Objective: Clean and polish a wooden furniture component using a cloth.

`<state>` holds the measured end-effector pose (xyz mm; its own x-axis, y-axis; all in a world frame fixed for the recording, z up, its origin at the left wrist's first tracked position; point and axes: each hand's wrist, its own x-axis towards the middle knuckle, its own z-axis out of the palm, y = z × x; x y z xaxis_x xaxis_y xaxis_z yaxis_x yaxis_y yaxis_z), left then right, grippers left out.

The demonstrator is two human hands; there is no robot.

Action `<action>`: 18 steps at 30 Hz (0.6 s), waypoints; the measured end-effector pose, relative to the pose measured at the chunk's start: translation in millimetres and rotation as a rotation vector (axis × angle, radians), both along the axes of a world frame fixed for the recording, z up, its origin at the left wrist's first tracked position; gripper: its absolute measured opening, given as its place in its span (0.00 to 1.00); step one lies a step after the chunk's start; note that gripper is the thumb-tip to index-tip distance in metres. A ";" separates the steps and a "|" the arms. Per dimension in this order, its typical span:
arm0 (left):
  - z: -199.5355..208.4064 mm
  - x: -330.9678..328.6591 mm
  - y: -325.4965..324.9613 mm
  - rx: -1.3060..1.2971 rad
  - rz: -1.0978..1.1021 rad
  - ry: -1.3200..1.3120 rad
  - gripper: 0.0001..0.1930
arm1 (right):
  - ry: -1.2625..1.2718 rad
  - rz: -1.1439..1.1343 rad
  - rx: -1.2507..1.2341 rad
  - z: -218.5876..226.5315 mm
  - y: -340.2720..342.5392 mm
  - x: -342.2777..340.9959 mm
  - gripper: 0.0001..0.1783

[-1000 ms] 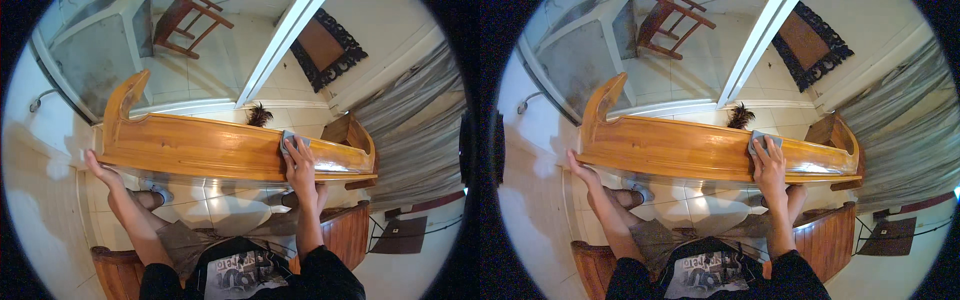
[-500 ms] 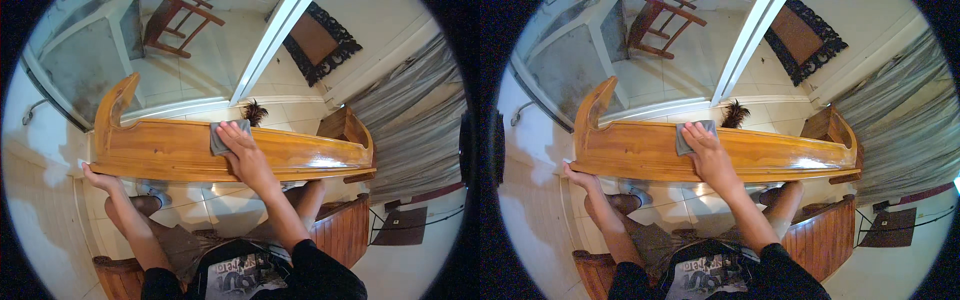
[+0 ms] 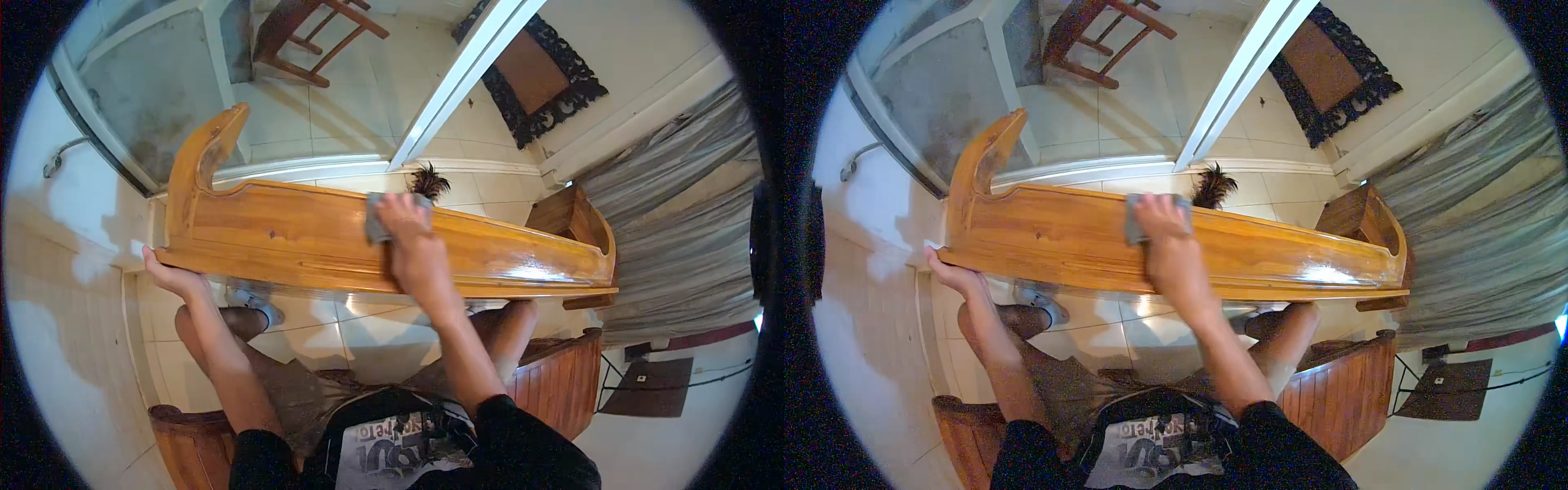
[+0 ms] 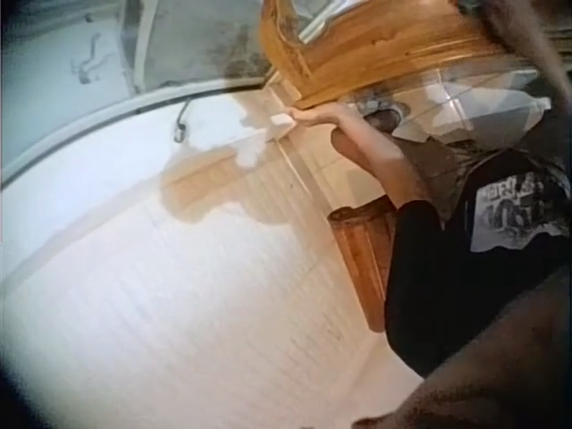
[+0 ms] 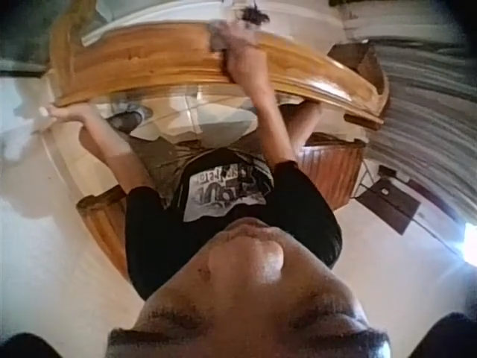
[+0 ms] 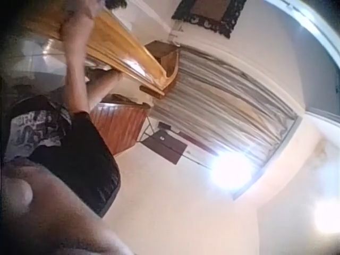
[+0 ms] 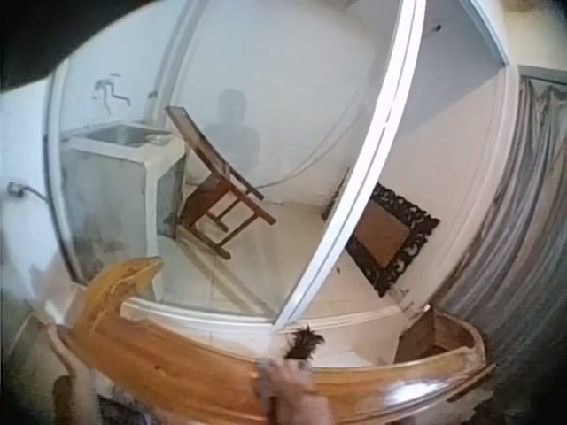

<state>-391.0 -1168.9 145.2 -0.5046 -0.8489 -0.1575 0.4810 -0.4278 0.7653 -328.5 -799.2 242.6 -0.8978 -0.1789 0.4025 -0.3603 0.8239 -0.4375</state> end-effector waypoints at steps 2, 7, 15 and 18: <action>1.8 0.4 0.0 0.054 -0.019 0.000 0.20 | 0.068 0.052 0.068 -3.3 -32.4 -8.6 0.30; -4.9 2.1 -9.1 0.038 -0.020 -0.063 0.21 | -0.020 0.046 0.070 13.6 4.4 -1.2 0.32; -15.2 -0.3 -12.2 0.010 0.002 0.002 0.21 | -0.023 -0.194 -0.018 17.5 51.2 23.8 0.31; -7.3 1.2 -8.1 0.022 -0.014 0.018 0.20 | -0.058 -0.013 -0.032 15.3 19.4 3.3 0.31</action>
<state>-389.8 -1177.1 137.9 -0.5194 -0.8382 -0.1664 0.4885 -0.4510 0.7470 -325.2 -779.8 257.9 -0.9219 -0.1553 0.3548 -0.3232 0.8133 -0.4838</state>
